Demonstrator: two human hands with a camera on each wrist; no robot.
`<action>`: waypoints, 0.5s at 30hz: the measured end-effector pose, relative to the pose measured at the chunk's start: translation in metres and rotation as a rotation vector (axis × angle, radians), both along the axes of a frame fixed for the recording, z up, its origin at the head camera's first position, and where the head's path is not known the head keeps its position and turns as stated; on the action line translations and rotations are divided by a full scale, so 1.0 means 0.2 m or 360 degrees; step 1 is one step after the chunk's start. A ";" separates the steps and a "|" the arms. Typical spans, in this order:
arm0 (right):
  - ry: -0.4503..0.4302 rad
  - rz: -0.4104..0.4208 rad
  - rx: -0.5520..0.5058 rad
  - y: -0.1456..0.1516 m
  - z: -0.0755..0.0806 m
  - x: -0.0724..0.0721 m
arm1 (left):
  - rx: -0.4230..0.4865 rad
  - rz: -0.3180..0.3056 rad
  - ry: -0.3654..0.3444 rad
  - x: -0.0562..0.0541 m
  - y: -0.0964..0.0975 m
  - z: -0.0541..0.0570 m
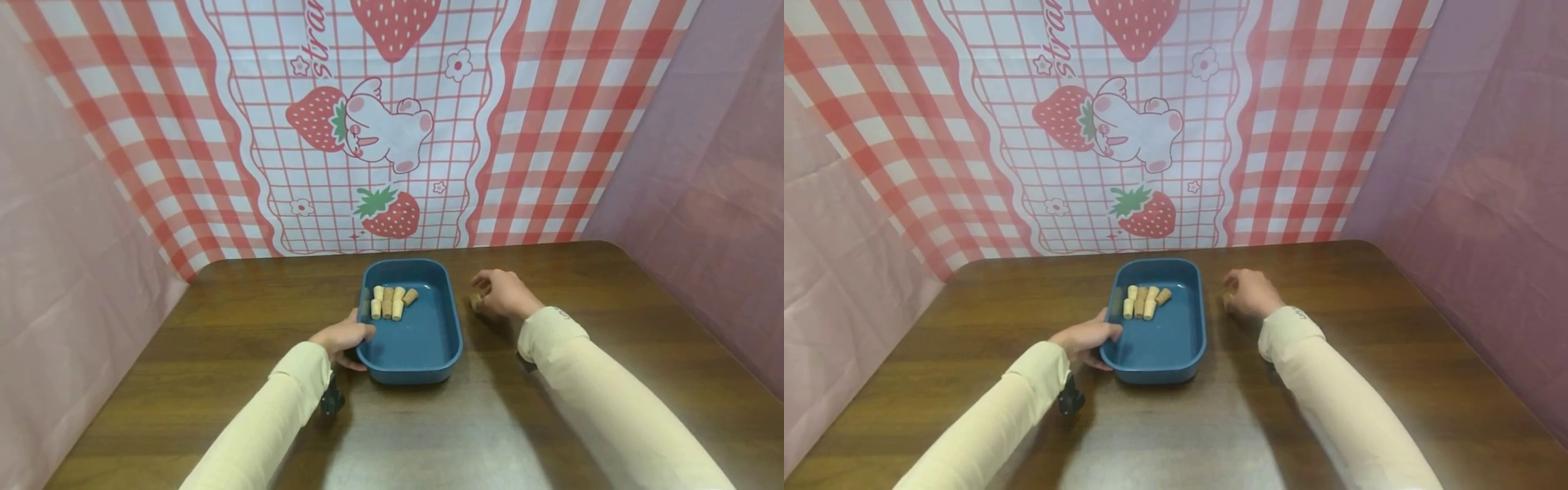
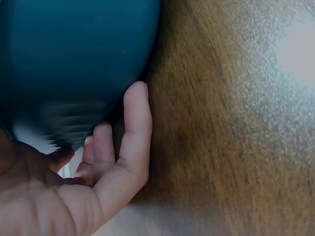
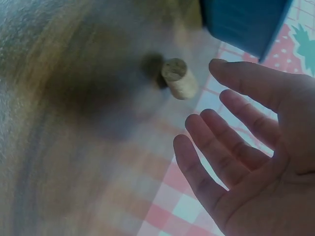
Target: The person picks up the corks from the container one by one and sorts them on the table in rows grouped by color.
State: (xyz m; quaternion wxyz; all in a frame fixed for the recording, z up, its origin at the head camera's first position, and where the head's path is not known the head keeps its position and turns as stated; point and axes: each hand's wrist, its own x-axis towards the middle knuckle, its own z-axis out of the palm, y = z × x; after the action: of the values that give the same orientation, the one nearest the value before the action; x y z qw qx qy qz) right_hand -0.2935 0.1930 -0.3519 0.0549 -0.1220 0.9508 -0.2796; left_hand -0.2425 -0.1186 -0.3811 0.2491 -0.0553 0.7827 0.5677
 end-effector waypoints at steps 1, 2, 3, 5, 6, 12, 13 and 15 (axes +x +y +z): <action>0.0010 0.0003 -0.0013 0.00 0.01 0.00 | 0.0001 0.0001 0.0002 0.00 0.00 0.00; 0.0024 0.0006 -0.0024 0.01 0.01 0.01 | 0.0003 0.0002 0.0003 0.00 0.00 0.00; 0.0049 0.0014 -0.0031 0.01 0.02 0.01 | 0.0003 0.0001 0.0005 0.00 0.00 0.00; 0.0089 0.0028 -0.0049 0.02 0.03 0.02 | 0.0003 0.0000 0.0011 0.01 0.00 0.00; 0.0106 0.0035 -0.0057 0.02 0.04 0.02 | 0.0005 0.0000 0.0015 0.01 0.00 0.00; 0.0159 0.0053 -0.0118 0.03 0.06 0.02 | 0.0010 -0.0005 0.0030 0.01 0.00 0.01; 0.0164 0.0053 -0.0123 0.02 0.07 0.03 | 0.0008 -0.0008 0.0031 0.01 0.00 0.01; 0.0170 0.0054 -0.0137 0.02 0.08 0.03 | 0.0006 -0.0011 0.0033 0.02 0.00 0.01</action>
State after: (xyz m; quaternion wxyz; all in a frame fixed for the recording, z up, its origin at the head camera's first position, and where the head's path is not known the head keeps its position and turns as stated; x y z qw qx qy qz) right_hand -0.2882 0.1965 -0.3350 0.0035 -0.1552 0.9372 -0.3124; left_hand -0.2392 -0.1182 -0.3785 0.2429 -0.0463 0.7844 0.5688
